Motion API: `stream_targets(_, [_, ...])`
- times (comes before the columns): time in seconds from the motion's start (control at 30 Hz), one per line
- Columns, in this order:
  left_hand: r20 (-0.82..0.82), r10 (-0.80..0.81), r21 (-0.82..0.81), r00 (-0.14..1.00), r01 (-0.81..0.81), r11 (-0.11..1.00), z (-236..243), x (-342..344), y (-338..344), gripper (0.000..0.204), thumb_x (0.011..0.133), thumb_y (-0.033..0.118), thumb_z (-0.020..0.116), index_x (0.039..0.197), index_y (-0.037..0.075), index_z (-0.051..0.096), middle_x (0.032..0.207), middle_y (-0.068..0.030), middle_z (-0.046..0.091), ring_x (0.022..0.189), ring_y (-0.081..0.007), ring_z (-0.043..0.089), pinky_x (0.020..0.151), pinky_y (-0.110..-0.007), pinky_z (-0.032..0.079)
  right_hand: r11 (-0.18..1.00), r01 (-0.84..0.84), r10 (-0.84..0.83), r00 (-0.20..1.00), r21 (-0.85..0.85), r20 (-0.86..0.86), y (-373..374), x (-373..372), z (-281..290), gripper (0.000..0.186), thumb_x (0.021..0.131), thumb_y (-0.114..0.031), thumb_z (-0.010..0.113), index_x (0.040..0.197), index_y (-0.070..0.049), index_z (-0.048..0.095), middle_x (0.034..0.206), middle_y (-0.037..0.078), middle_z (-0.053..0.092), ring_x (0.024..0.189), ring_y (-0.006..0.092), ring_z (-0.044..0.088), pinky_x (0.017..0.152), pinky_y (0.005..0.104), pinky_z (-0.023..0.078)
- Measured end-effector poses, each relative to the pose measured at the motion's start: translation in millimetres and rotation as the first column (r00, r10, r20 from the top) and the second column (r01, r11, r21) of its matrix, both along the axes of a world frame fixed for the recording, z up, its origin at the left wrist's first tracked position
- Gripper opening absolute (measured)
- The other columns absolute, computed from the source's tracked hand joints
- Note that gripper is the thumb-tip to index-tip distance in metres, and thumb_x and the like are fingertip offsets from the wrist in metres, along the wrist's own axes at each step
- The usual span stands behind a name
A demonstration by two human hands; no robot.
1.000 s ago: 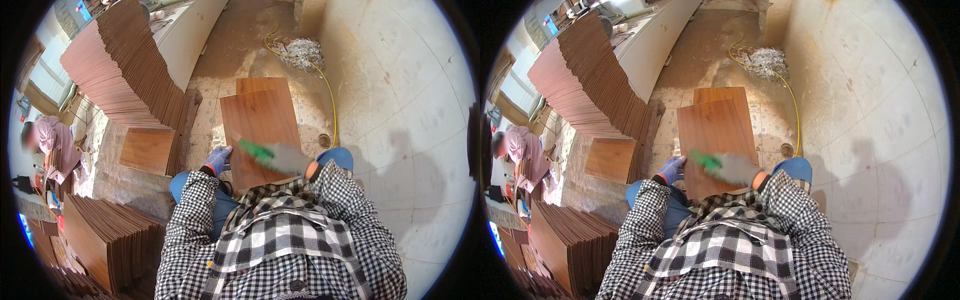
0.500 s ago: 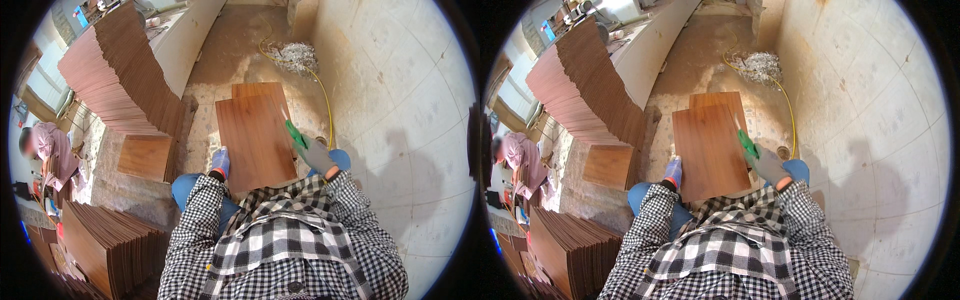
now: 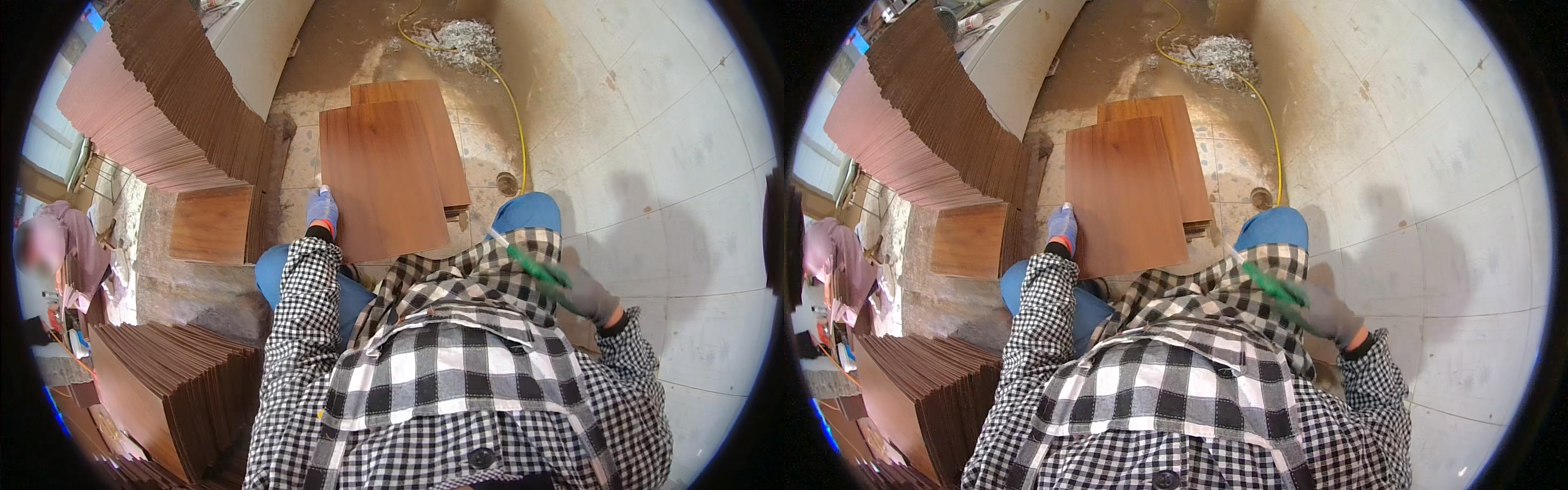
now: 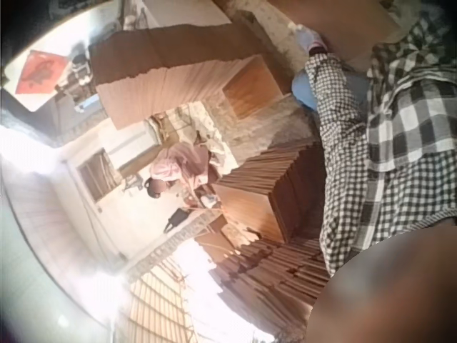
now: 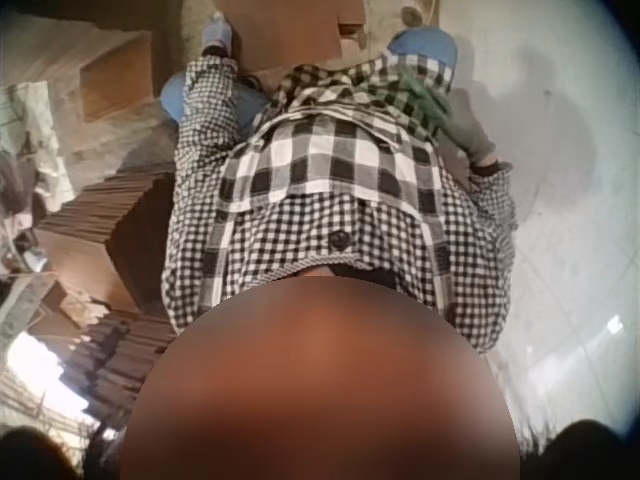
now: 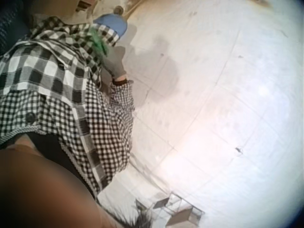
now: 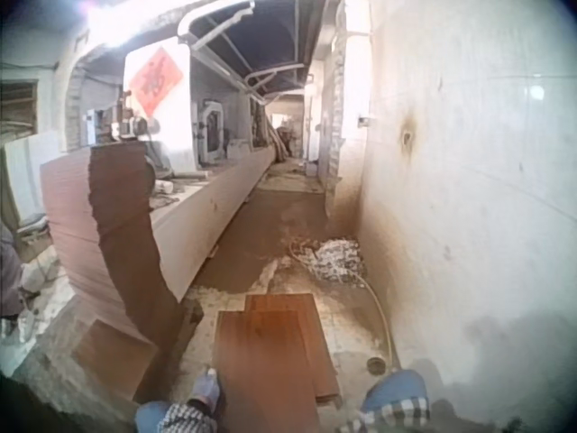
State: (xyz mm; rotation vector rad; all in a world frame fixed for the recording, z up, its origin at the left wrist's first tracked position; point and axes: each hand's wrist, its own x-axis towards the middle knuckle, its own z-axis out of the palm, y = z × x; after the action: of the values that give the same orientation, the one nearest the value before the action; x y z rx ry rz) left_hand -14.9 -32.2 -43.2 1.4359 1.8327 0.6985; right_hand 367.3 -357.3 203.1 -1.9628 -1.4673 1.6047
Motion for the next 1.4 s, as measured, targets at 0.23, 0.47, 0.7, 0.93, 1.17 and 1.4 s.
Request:
stream_targets(0.23, [0.118, 0.005, 0.185, 0.993, -0.027, 0.982, 4, 8, 9, 0.044, 0.108, 0.028, 0.048, 0.140, 0.000, 0.059, 0.136, -0.0227, 0.064, 0.124, -0.0360, 0.062, 0.106, -0.040, 0.046, 0.979, 0.101, -0.132, 0.976, 0.179, 0.174, -5, 11, -34, 0.054, 0.101, -0.040, 0.061, 0.144, -0.008, 0.056, 0.119, 0.023, 0.069, 0.108, 0.0336, 0.067, 0.095, 0.0431, 0.052])
stream_targets(0.47, [0.817, 0.319, -0.407, 0.480, 0.087, 0.909, 78, 16, -6, 0.046, 0.104, 0.031, 0.059, 0.138, 0.001, 0.059, 0.136, -0.0159, 0.063, 0.111, -0.0267, 0.064, 0.096, -0.039, 0.053, 0.802, -0.074, -0.107, 0.958, 0.593, 0.265, 44, -7, -47, 0.070, 0.098, -0.040, 0.066, 0.153, -0.004, 0.044, 0.124, 0.023, 0.065, 0.111, 0.0377, 0.061, 0.100, 0.0453, 0.047])
stream_targets(0.7, [0.959, 0.177, -0.035, -0.221, 0.528, 0.849, 142, 14, -42, 0.078, 0.102, 0.061, 0.045, 0.154, 0.003, 0.037, 0.139, -0.0237, 0.054, 0.082, -0.0322, 0.058, 0.071, -0.043, 0.051, 0.313, -0.673, 0.473, 0.723, 0.670, 0.504, 105, -129, -12, 0.083, 0.087, -0.047, 0.074, 0.154, -0.010, 0.044, 0.112, 0.016, 0.068, 0.104, 0.0335, 0.063, 0.091, 0.0470, 0.049])
stream_targets(0.93, [0.925, 0.151, 0.084, -0.349, 0.576, 0.813, 112, 9, -30, 0.077, 0.104, 0.059, 0.041, 0.154, 0.001, 0.034, 0.117, -0.0266, 0.054, 0.082, -0.0296, 0.054, 0.075, -0.042, 0.049, 0.469, -0.530, 0.211, 0.844, 0.707, 0.492, 157, -110, -18, 0.065, 0.092, -0.046, 0.069, 0.145, -0.011, 0.054, 0.099, 0.012, 0.069, 0.091, 0.0292, 0.067, 0.078, 0.0438, 0.052])
stream_targets(1.17, [0.998, -0.038, 0.025, 0.054, 0.229, 0.973, 137, 35, -47, 0.063, 0.107, 0.049, 0.040, 0.145, -0.001, 0.042, 0.107, -0.0253, 0.057, 0.074, -0.0268, 0.051, 0.067, -0.035, 0.046, 0.768, -0.396, 0.093, 0.847, 0.504, 0.524, 105, -68, -24, 0.062, 0.095, -0.047, 0.066, 0.146, -0.013, 0.057, 0.099, 0.014, 0.070, 0.097, 0.0324, 0.067, 0.086, 0.0432, 0.052])
stream_targets(1.4, [0.991, 0.087, -0.025, -0.100, 0.505, 0.863, 124, 16, -31, 0.062, 0.107, 0.047, 0.040, 0.145, -0.001, 0.045, 0.097, -0.0191, 0.059, 0.070, -0.0210, 0.049, 0.066, -0.032, 0.045, 0.782, -0.482, 0.313, 0.853, 0.396, 0.418, 82, -56, -23, 0.066, 0.096, -0.045, 0.065, 0.151, -0.012, 0.049, 0.098, 0.018, 0.070, 0.096, 0.0339, 0.067, 0.087, 0.0447, 0.052])
